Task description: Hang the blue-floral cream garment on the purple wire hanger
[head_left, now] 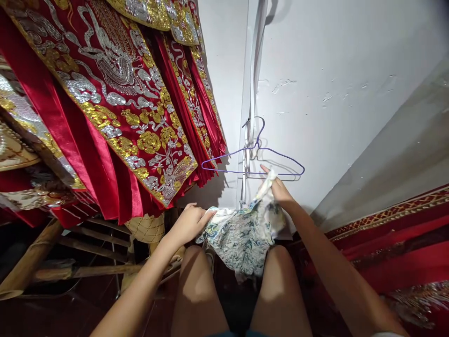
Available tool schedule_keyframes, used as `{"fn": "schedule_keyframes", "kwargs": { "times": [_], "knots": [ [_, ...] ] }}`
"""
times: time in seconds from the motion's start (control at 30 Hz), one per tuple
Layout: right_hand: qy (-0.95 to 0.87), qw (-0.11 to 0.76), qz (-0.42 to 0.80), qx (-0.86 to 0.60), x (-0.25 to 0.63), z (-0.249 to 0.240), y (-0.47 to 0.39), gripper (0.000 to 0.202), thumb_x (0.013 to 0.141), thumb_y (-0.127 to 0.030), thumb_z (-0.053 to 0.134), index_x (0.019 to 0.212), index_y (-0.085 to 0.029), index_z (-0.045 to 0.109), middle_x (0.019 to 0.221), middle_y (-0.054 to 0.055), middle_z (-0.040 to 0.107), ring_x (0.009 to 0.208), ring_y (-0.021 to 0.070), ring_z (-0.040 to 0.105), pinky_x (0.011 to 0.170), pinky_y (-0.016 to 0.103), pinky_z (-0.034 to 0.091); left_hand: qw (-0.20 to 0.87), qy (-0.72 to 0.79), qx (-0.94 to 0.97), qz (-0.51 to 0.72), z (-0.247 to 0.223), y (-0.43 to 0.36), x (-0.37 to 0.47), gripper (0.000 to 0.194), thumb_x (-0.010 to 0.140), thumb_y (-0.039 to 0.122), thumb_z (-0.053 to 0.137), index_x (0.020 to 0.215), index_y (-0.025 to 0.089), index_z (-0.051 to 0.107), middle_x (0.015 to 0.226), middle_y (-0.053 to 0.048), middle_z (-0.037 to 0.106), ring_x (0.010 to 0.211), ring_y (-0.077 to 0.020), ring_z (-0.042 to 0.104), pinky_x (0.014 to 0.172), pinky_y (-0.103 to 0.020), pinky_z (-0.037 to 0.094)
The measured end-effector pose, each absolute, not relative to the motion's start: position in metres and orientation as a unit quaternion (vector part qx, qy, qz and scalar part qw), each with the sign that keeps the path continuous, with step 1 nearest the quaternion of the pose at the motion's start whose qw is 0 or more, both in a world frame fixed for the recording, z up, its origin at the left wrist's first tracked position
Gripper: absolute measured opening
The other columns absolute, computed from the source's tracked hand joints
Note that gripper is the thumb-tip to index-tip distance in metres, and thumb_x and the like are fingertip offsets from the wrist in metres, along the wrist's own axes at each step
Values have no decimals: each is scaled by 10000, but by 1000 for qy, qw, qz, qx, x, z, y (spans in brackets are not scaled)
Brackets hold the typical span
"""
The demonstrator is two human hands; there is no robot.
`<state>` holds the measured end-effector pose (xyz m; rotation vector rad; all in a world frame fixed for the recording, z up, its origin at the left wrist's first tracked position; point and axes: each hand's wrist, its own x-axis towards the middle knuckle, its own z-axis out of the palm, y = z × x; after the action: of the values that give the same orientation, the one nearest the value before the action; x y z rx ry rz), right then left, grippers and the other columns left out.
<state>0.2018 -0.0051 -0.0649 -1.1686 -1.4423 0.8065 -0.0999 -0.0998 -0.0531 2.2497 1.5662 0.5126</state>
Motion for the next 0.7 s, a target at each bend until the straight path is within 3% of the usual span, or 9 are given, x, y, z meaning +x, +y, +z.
{"fn": "schedule_keyframes", "kwargs": {
  "times": [0.07,0.2,0.27,0.33,0.43,0.6,0.7],
  "knots": [
    [-636,486,328,-501,198,-67,10,486,885,-626,463,959,-221,721,937,93,730,939,266,623,901,392,460,164,579,789,120,-51,-99,-102,552,965,495,416,495,207,394,487,-1,503,566,-191,537,1108,-525,281],
    [-646,464,310,-521,208,-77,4,457,887,-601,470,647,-215,520,636,8,536,674,188,482,672,311,393,128,652,746,50,-51,-104,-109,229,841,281,597,626,205,597,694,-84,672,851,-306,664,1033,-550,364],
    [-649,465,304,-519,219,-78,-10,429,869,-572,506,634,-215,469,612,-14,460,651,166,428,630,290,344,109,650,746,94,-47,-103,-112,159,861,238,535,745,203,638,845,-127,706,973,-326,647,990,-496,415],
    [-655,458,293,-525,230,-74,-26,392,868,-533,521,654,-207,476,636,-17,452,667,161,424,620,277,324,102,606,767,183,-39,-100,-113,216,913,271,456,784,202,616,916,-136,694,995,-316,624,949,-441,446],
    [-656,425,280,-557,240,-63,-42,361,873,-496,516,663,-204,492,644,-16,458,666,161,427,603,267,309,79,531,790,294,-18,-95,-106,263,960,338,419,769,211,547,908,-100,653,945,-280,594,919,-400,456],
    [-687,389,316,-527,232,-54,-58,325,858,-475,511,677,-206,527,654,-16,493,664,163,449,601,259,344,10,488,804,339,15,-81,-84,243,988,326,430,807,199,533,904,-73,628,912,-246,570,875,-377,467],
    [-730,357,326,-484,224,-51,-72,208,846,-404,529,756,-219,556,586,-53,433,582,143,410,558,253,327,17,476,799,367,20,-64,-74,218,970,291,483,1120,191,607,1087,-82,681,979,-239,615,894,-371,483]
  ]
}}
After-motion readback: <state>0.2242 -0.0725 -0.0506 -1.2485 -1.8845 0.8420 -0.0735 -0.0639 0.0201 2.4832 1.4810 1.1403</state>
